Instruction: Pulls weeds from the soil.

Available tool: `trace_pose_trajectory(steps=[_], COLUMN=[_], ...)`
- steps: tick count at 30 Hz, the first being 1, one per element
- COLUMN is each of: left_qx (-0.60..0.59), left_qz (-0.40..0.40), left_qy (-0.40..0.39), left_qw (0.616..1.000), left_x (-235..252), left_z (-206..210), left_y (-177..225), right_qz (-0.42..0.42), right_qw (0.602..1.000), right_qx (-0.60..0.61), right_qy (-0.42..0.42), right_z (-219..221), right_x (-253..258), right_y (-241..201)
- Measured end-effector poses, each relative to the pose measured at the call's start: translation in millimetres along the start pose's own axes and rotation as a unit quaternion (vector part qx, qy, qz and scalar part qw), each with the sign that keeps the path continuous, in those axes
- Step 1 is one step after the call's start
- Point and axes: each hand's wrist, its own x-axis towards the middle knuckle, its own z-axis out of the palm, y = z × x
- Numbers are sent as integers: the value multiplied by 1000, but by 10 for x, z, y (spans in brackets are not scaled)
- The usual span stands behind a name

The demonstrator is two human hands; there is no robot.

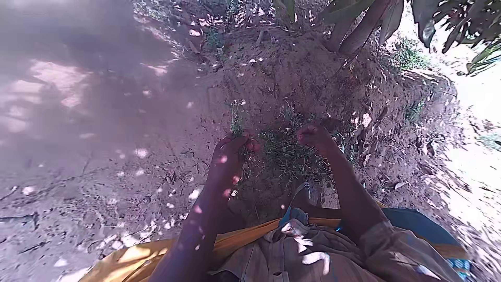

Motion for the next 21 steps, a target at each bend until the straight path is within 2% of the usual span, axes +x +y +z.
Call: trace_pose_trajectory(steps=[1, 3, 8, 11, 16, 21], left_qx=[4, 11, 16, 26, 37, 34], left_qz=[0, -9, -36, -62, -83, -44], left_qy=[0, 3, 5, -1, -12, -7], left_qw=[1000, 1000, 999, 998, 996, 998], left_x=[-7, -23, 5, 26, 60, 10], left_z=[8, 34, 7, -3, -57, 15], left_y=[7, 40, 18, 28, -73, -38], right_qz=[24, 30, -56, -95, -89, -86], right_qw=[997, 991, 997, 992, 981, 972], right_qx=[-77, -126, 50, 61, 112, 47], right_qy=[3, 22, -28, -62, -131, -213], right_z=[20, 101, 249, 354, 612, 854], right_x=[11, 25, -70, -67, -140, -260], right_y=[1, -19, -228, -194, -259, -369])
